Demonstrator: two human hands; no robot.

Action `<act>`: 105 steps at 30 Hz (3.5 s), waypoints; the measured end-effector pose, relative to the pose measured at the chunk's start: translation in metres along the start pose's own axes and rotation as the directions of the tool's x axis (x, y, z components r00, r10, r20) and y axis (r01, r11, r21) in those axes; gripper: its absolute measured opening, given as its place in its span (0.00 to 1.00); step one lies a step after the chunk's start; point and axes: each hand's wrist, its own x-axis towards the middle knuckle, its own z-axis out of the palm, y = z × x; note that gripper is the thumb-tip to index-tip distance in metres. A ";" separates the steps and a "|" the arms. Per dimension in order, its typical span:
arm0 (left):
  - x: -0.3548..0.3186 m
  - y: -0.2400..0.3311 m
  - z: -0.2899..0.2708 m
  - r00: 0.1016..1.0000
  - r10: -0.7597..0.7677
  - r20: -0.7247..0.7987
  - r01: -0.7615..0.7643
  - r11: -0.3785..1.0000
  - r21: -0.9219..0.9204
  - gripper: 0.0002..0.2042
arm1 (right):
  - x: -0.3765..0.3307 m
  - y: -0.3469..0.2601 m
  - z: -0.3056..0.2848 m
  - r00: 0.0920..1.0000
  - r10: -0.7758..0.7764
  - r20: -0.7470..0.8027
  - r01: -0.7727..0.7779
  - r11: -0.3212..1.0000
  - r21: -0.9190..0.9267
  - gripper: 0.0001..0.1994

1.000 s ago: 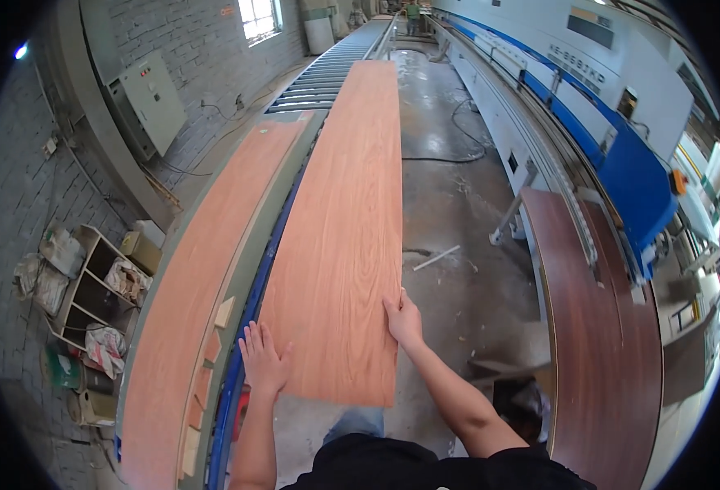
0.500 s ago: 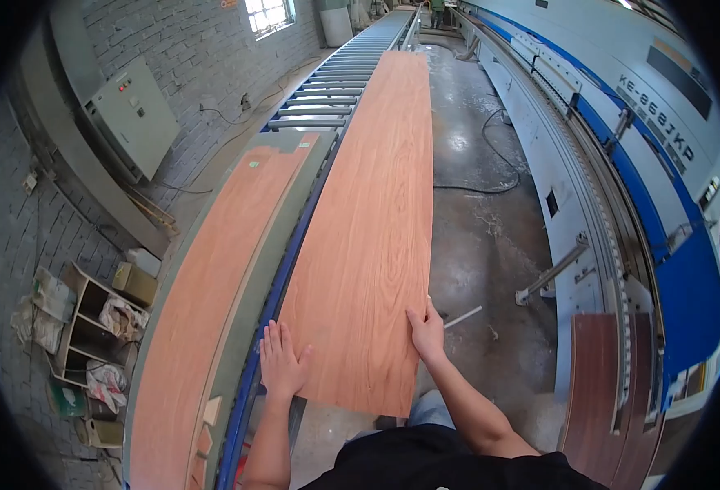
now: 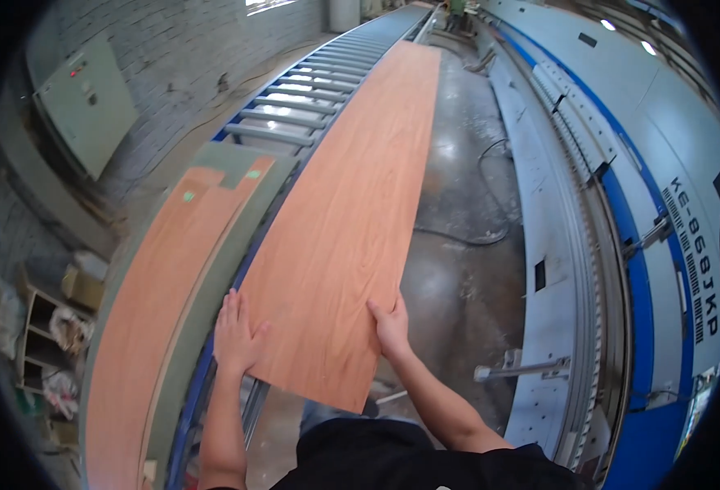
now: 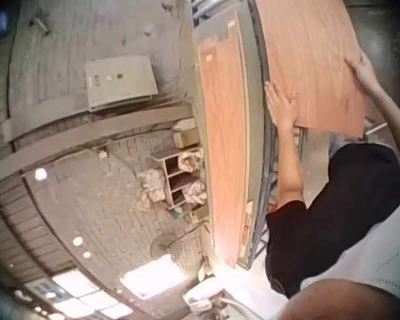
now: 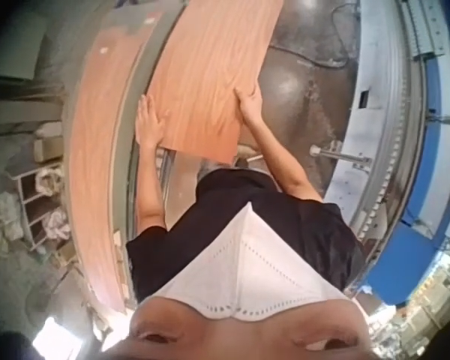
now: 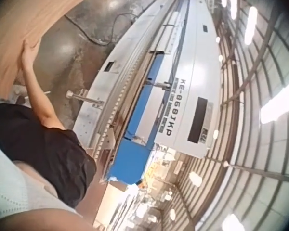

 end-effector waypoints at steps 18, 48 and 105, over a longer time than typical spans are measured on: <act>0.521 0.177 0.093 0.998 0.056 -0.017 -0.057 0.998 -0.024 0.38 | 0.538 -0.086 -0.006 0.993 0.090 -0.070 -0.096 0.992 -0.081 0.29; 0.988 0.370 0.187 0.978 -0.208 -0.005 0.207 0.973 -0.102 0.33 | 1.094 -0.125 -0.076 0.863 0.396 0.313 -0.407 0.913 -0.033 0.18; 2.543 0.945 0.519 0.916 -0.393 -0.082 0.401 0.897 0.184 0.36 | 2.727 -0.304 -0.125 0.961 0.244 0.129 -0.195 0.930 -0.311 0.30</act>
